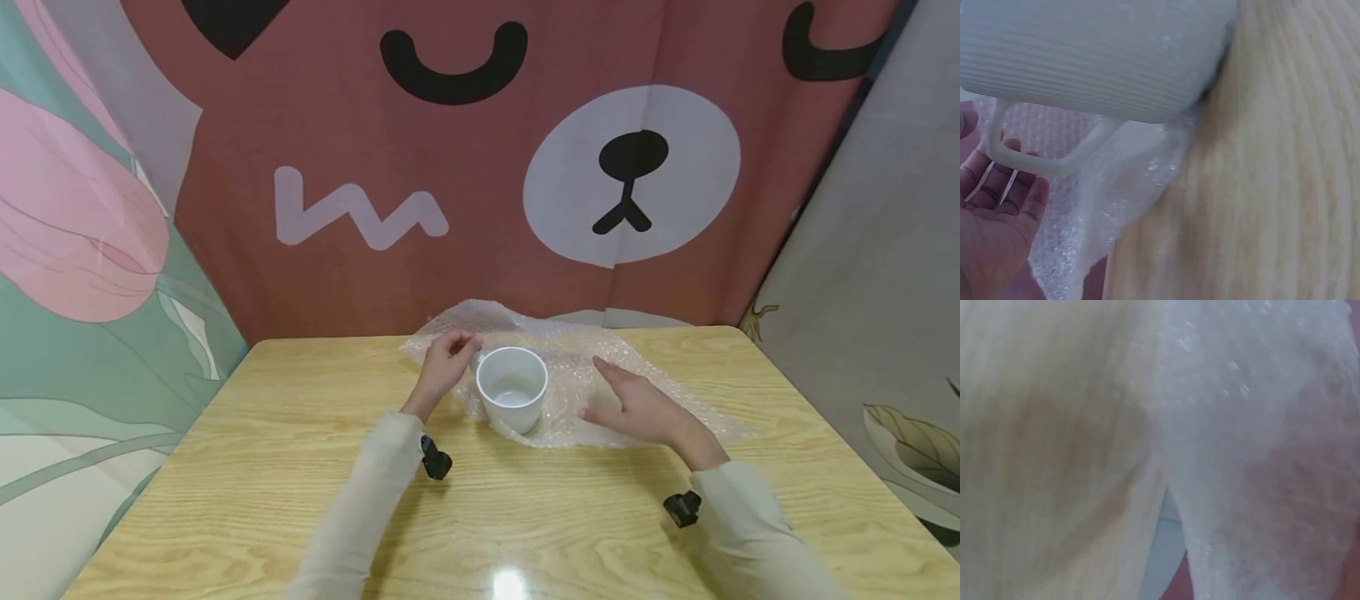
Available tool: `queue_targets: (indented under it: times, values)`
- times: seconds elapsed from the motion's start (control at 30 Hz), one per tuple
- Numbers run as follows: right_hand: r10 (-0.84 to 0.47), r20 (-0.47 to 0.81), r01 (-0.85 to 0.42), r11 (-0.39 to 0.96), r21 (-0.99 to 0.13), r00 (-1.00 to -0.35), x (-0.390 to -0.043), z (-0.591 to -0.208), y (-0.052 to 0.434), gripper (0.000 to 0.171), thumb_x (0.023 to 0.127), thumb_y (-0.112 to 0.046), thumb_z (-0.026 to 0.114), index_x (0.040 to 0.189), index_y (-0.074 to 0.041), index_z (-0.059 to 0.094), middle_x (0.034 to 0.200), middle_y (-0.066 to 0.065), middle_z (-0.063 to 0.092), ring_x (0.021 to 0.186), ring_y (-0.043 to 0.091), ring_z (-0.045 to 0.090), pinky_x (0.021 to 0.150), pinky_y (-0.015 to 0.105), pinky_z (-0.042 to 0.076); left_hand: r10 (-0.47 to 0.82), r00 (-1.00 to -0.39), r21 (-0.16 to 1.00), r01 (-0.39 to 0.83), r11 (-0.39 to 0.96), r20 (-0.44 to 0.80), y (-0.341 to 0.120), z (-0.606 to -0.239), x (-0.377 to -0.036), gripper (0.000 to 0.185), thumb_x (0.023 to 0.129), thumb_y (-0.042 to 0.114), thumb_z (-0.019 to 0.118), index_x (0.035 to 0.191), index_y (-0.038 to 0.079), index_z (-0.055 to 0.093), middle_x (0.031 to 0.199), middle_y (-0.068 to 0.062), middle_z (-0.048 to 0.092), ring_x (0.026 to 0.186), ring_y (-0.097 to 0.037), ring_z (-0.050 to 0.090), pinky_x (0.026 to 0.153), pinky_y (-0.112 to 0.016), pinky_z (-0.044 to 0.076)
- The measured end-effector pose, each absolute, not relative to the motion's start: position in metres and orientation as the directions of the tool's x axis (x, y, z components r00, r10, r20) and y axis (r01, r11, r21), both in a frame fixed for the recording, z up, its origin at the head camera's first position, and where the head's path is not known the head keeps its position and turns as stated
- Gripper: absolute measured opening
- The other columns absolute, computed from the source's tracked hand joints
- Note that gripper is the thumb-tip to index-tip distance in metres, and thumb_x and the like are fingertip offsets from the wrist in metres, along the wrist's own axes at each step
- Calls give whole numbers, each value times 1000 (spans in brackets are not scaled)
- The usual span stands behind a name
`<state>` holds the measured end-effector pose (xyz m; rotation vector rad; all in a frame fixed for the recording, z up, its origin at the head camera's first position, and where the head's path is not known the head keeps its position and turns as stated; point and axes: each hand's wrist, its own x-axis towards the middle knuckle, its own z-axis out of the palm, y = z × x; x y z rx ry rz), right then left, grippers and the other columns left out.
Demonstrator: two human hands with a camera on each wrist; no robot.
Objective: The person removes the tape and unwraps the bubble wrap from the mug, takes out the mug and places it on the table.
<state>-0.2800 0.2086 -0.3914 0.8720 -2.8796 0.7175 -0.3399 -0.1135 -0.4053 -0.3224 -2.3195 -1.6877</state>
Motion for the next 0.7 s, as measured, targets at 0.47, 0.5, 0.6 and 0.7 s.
queue_targets:
  times: [0.47,0.5,0.6,0.7]
  values:
    - [-493,32,-460,784,-417,-869,-266,-410,201,97,87,-58,62,145,12,30,146,33,33,134,47,31,108,57,26,102,-949,918,314,241,297,-107,-417,-347,19,95,11,61,77,5,63,73,-1,57,67,-12,47,59,-23,39]
    - [-496,26,-461,785,-413,-868,-266,-411,201,98,86,-60,62,145,12,29,146,32,32,134,47,31,109,56,26,122,-949,921,312,233,290,-107,-417,-348,21,96,10,59,75,6,61,73,-1,57,68,-12,47,60,-23,39]
    - [-523,8,-485,784,-386,-852,-266,-414,202,101,86,-63,59,145,13,28,148,32,29,135,47,28,109,56,24,183,-945,928,307,209,272,-107,-418,-348,28,98,9,56,70,8,54,70,0,53,68,-12,46,62,-24,38]
    - [-542,-18,-499,785,-367,-840,-266,-417,202,102,86,-65,58,145,13,28,150,32,26,137,47,25,110,56,22,216,-939,929,311,201,268,-108,-418,-348,33,100,9,54,67,9,49,65,1,47,65,-13,42,61,-26,36]
